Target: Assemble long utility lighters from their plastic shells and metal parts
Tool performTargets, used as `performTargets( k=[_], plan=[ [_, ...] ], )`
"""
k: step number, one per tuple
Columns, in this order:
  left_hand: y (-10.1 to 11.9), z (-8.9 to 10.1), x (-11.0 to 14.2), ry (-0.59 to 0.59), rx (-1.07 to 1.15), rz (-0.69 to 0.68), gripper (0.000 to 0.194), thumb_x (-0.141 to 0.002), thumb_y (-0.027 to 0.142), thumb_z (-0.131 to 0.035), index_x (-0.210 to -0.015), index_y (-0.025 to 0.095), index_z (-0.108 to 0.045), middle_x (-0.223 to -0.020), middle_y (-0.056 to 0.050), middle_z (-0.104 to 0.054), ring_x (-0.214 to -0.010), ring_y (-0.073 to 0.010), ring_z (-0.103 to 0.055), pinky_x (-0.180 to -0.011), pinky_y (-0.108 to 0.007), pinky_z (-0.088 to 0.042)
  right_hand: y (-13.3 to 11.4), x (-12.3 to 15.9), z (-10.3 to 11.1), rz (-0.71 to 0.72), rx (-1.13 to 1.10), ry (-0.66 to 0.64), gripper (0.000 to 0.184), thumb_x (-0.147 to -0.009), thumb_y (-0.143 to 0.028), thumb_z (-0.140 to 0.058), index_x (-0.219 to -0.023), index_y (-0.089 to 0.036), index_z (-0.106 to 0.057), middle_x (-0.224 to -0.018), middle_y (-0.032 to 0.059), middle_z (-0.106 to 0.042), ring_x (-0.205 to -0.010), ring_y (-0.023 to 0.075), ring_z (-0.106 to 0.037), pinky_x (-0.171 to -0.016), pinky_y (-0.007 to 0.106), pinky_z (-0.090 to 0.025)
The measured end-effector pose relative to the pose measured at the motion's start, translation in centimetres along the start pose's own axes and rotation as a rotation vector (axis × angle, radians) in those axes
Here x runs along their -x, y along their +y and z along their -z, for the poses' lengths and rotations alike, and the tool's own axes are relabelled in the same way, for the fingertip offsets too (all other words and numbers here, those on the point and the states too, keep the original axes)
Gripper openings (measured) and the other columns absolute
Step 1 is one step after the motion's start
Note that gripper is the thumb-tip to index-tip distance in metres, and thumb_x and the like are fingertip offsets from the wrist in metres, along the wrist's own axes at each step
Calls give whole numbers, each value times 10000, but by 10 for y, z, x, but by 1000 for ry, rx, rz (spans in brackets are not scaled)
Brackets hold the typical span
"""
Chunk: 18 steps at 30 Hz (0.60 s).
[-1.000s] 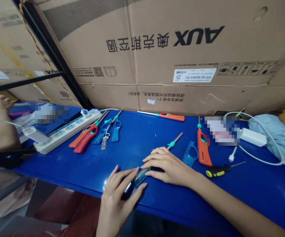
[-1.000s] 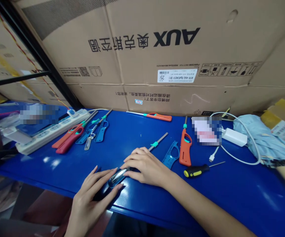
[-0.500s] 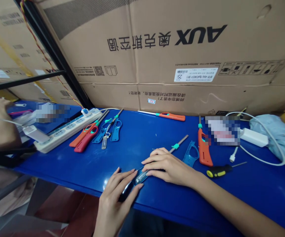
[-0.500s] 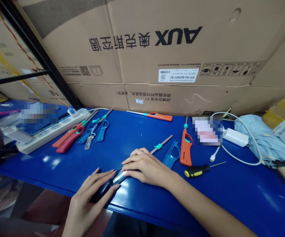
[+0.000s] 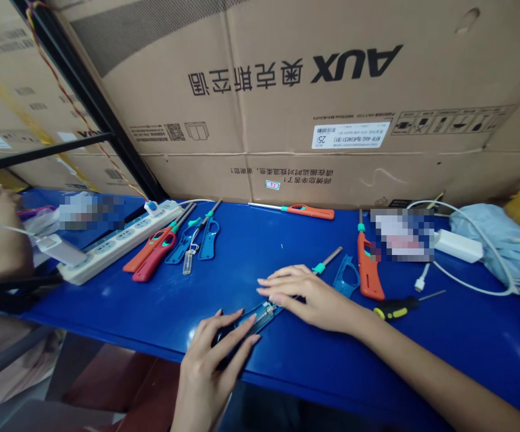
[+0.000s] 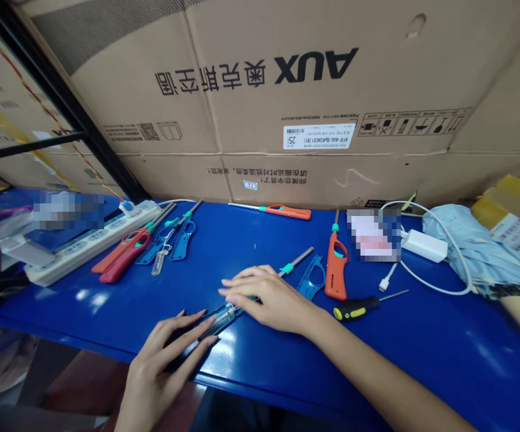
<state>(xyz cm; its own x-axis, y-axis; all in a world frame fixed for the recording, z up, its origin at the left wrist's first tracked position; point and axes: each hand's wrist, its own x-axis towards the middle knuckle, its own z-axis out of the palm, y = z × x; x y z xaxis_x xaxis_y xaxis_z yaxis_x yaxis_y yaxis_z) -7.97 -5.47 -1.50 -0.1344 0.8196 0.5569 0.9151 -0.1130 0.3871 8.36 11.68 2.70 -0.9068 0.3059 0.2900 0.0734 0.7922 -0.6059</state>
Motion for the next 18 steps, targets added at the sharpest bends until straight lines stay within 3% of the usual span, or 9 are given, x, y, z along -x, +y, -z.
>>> performTargets(
  k=[5,8,12,18],
  plan=[
    [0,0,-1,10,-3,-13,348,-808,244,-647,-1146,322,-617,-1062,-38,-627,-979,-207,-584,-899,-424,-501,2,3,25,-77,133,200,236,-937,-307,-470,-1058,-292,-671,-1124,-13,-674,-1066,166,-541,-938,368,-374],
    [0,1,-3,12,-7,-13,335,-806,244,-648,-1131,317,-628,-1046,-40,-633,-963,-208,-590,-886,-418,-508,-5,9,25,-34,209,132,222,-912,-332,-514,-1061,-295,-674,-1129,-11,-672,-1059,177,-536,-929,372,-382],
    [0,1,-2,1,-14,0,335,-809,255,-642,-1134,332,-624,-1054,-37,-629,-984,-217,-583,-874,-413,-512,-15,17,7,54,294,-34,299,-957,-269,-422,-1199,-245,-598,-1225,11,-626,-1118,185,-516,-967,398,-346],
    [1,0,1,0,9,38,346,-818,251,-632,-1148,350,-608,-1109,-27,-608,-1025,-211,-576,-923,-425,-484,-13,21,-2,15,245,-33,277,-930,-305,-488,-1178,-256,-601,-1262,-10,-599,-1170,182,-477,-1010,394,-297]
  ],
)
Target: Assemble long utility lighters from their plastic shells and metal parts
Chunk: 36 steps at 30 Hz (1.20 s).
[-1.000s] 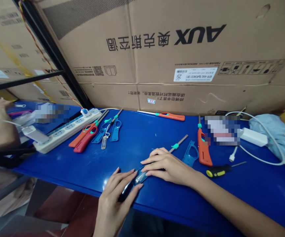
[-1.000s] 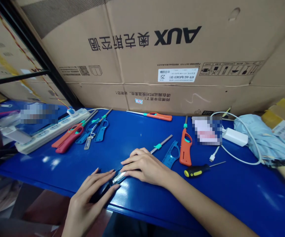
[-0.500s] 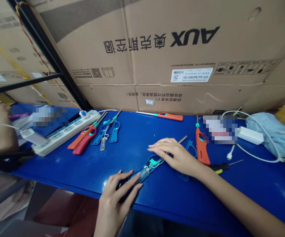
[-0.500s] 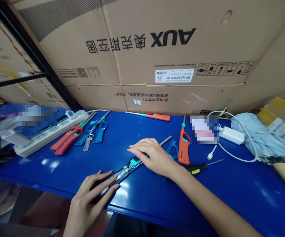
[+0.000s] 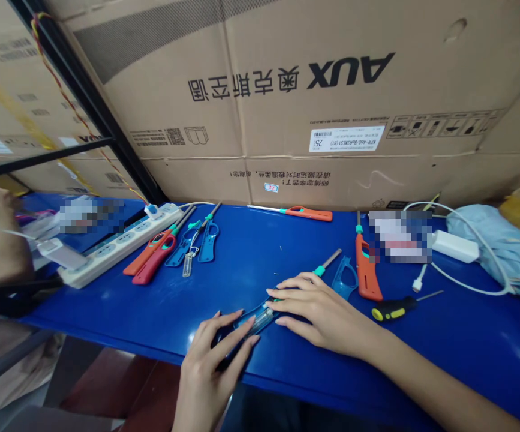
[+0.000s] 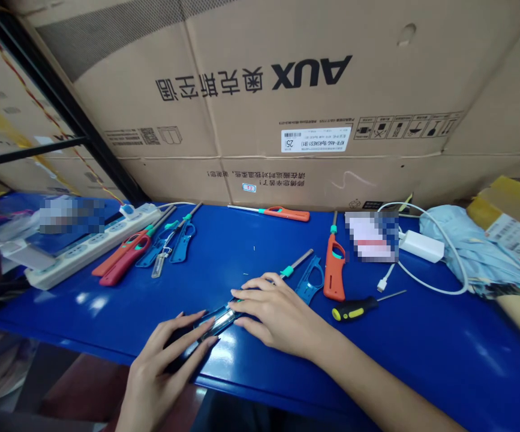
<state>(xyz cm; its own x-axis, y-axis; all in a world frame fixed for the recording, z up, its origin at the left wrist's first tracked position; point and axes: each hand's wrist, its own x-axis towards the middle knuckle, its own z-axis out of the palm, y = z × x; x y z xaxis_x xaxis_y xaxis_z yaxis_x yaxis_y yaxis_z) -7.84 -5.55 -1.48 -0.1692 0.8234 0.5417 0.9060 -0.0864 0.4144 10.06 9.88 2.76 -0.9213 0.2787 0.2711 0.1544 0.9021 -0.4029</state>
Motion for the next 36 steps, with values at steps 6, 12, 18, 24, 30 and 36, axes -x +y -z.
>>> performTargets(
  k=[6,12,18,24,30,36],
  plan=[
    [1,0,-2,-8,1,50,297,-814,292,-634,-1104,359,-634,-1087,-19,-637,-1016,-226,-592,-885,-438,-501,6,-2,-7,-76,-136,88,170,-867,-272,-598,-1021,-265,-671,-1158,-18,-659,-1072,156,-526,-953,346,-352],
    [1,-2,-1,19,-19,49,278,-812,301,-634,-1086,341,-653,-1090,-25,-650,-1018,-239,-584,-851,-417,-508,6,-3,-12,-80,-148,114,136,-850,-264,-618,-964,-256,-692,-1140,8,-668,-1053,174,-539,-928,359,-380],
    [1,-2,-2,11,-18,-7,317,-807,251,-644,-1115,321,-631,-1084,-35,-647,-1000,-226,-577,-869,-418,-489,7,1,-3,-16,-58,49,204,-879,-280,-574,-1050,-303,-681,-1206,-10,-635,-1098,176,-508,-949,371,-373],
    [2,-1,-2,29,6,-2,328,-803,238,-649,-1119,321,-620,-1106,-35,-637,-1012,-227,-576,-876,-421,-474,9,1,-5,-66,-85,104,179,-890,-293,-553,-1001,-274,-693,-1153,5,-661,-1076,167,-528,-944,357,-385],
    [4,-2,-3,17,21,76,279,-795,294,-652,-1071,333,-646,-1103,-16,-645,-1003,-227,-589,-863,-404,-486,8,-1,-10,-85,-116,134,114,-873,-276,-579,-914,-234,-677,-1115,28,-668,-1064,159,-544,-937,353,-385],
    [3,-1,-9,-42,53,186,206,-785,379,-646,-972,298,-673,-1057,-24,-673,-970,-225,-623,-826,-381,-512,7,1,-7,-90,-129,123,99,-855,-270,-603,-921,-246,-673,-1126,32,-655,-1081,175,-535,-951,385,-369]
  ],
)
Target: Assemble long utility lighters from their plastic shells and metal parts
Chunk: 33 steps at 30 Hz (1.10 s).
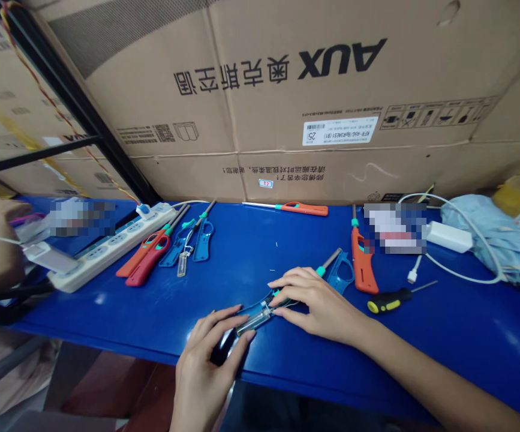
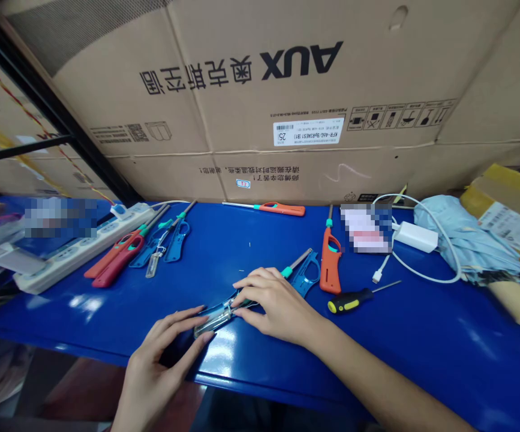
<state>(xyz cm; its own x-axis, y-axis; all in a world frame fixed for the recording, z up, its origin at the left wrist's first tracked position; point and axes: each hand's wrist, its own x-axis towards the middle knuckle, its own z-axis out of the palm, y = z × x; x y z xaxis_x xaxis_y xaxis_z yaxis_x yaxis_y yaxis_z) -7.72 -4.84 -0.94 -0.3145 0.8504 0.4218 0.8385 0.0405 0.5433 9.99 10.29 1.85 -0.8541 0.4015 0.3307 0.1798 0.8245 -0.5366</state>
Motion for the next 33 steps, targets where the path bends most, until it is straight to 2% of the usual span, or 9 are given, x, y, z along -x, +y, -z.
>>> performTargets(
  k=[6,11,17,22,30,33],
  plan=[
    [1,5,-3,-46,6,-6,187,-802,389,-625,-943,277,-673,-1005,-28,-682,-940,-213,-631,-803,-365,-523,1,1,-2,10,-32,4,120,-853,-306,-607,-933,-239,-666,-1128,35,-654,-1083,187,-531,-944,383,-364],
    [2,5,1,-41,-35,-57,200,-831,343,-596,-1012,281,-656,-1067,-38,-651,-1007,-219,-583,-845,-371,-494,1,0,-2,3,-36,0,95,-856,-277,-608,-927,-240,-661,-1119,16,-659,-1079,173,-531,-950,373,-349],
    [4,1,0,-1,6,-53,162,-815,317,-618,-968,263,-629,-1066,-33,-650,-1018,-219,-580,-889,-392,-463,0,0,3,1,-32,19,138,-838,-296,-628,-961,-243,-659,-1115,26,-658,-1084,187,-529,-940,370,-353],
    [2,0,-1,-13,62,-50,133,-822,278,-614,-955,269,-616,-1052,-19,-655,-1014,-202,-587,-929,-402,-440,2,-1,2,-11,-38,-3,125,-838,-278,-631,-953,-239,-661,-1090,13,-667,-1057,169,-545,-931,350,-353],
    [-2,6,0,-69,67,-83,100,-834,231,-581,-914,263,-630,-1079,-22,-651,-1007,-189,-603,-1007,-451,-388,6,0,-1,-8,-49,-6,80,-847,-257,-624,-905,-260,-679,-1100,-15,-666,-1049,152,-549,-940,349,-333],
    [-4,8,-2,-108,81,-56,104,-834,245,-574,-902,271,-648,-1079,-20,-664,-1005,-197,-617,-1016,-483,-378,5,0,-1,-20,-61,-5,108,-845,-262,-627,-943,-262,-672,-1101,-12,-667,-1040,156,-552,-927,349,-340]
  ],
)
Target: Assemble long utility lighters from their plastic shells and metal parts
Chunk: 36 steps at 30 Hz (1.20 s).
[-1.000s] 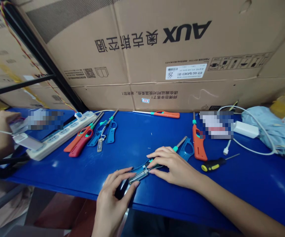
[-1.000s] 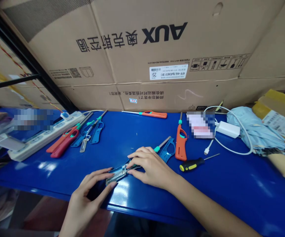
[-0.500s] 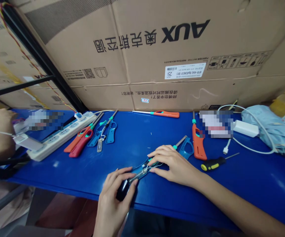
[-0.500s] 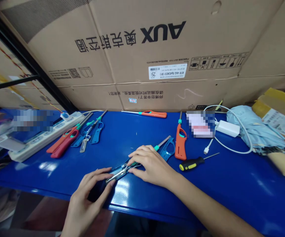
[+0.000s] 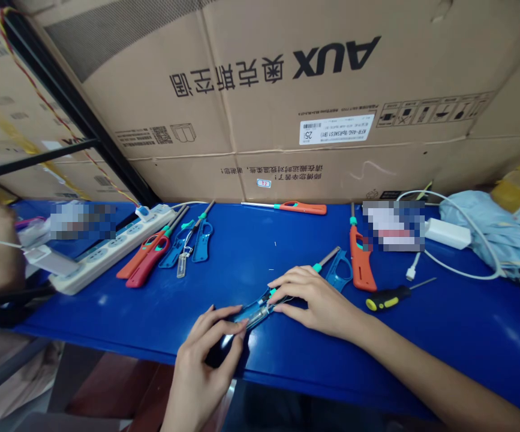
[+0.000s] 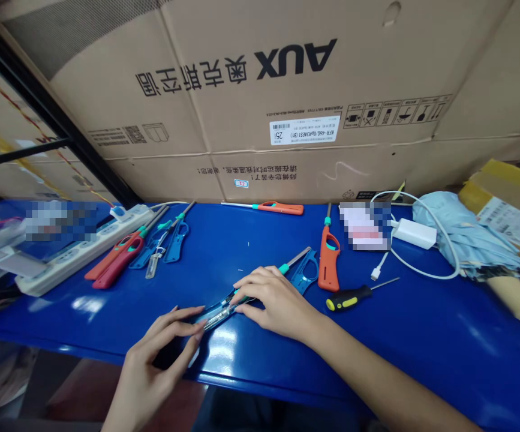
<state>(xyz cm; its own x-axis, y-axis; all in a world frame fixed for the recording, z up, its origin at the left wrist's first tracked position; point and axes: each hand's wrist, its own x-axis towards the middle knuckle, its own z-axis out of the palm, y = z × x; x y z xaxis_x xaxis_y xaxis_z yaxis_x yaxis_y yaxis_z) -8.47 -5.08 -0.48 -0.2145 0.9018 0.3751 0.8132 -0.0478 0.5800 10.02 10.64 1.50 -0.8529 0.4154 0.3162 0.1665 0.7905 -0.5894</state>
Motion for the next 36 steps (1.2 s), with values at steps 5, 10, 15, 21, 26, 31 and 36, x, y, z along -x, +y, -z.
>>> performTargets(
  k=[5,10,15,21,26,31,36],
  plan=[
    [-3,3,-3,-44,57,54,143,-821,277,-586,-922,303,-684,-1048,-10,-690,-1001,-210,-632,-1019,-502,-373,-1,-1,-1,-6,-11,-2,127,-843,-253,-629,-964,-262,-668,-1103,-12,-665,-1033,157,-550,-916,347,-347],
    [0,9,-14,-129,229,232,136,-781,349,-624,-835,271,-722,-1053,-46,-677,-992,-225,-633,-899,-392,-484,-1,-1,-1,-32,-33,4,108,-837,-241,-635,-938,-255,-670,-1098,-10,-664,-1043,157,-545,-931,352,-341],
    [3,18,-31,-269,287,332,151,-741,375,-663,-827,266,-724,-1043,-48,-664,-1005,-231,-617,-935,-391,-436,-3,-1,-3,-68,-52,1,157,-807,-330,-665,-959,-290,-671,-1101,-22,-657,-1046,168,-544,-947,384,-330],
    [4,26,-43,-389,261,311,165,-722,350,-686,-862,266,-711,-1006,-29,-663,-966,-214,-611,-900,-342,-424,-7,-4,-10,-127,-66,69,90,-829,-341,-635,-817,-262,-675,-1047,-17,-651,-1001,162,-551,-940,388,-332],
    [7,28,-47,-450,198,319,197,-715,347,-695,-896,270,-697,-997,-16,-652,-950,-209,-603,-867,-327,-413,-7,-6,-9,-107,-71,67,70,-794,-333,-676,-812,-266,-671,-1022,-22,-643,-980,160,-548,-921,377,-335],
    [7,28,-47,-468,206,298,217,-715,347,-701,-919,270,-695,-1016,-19,-643,-974,-210,-596,-898,-332,-403,-8,-7,-9,-101,-31,72,93,-756,-327,-717,-796,-259,-669,-1010,-21,-645,-980,162,-546,-924,372,-325],
    [7,27,-41,-421,201,275,357,-710,400,-709,-1045,289,-655,-1101,-32,-620,-1038,-227,-575,-928,-349,-417,-9,-6,2,-62,23,108,114,-811,-364,-655,-856,-260,-665,-975,-22,-668,-975,155,-555,-924,352,-324]
  ],
)
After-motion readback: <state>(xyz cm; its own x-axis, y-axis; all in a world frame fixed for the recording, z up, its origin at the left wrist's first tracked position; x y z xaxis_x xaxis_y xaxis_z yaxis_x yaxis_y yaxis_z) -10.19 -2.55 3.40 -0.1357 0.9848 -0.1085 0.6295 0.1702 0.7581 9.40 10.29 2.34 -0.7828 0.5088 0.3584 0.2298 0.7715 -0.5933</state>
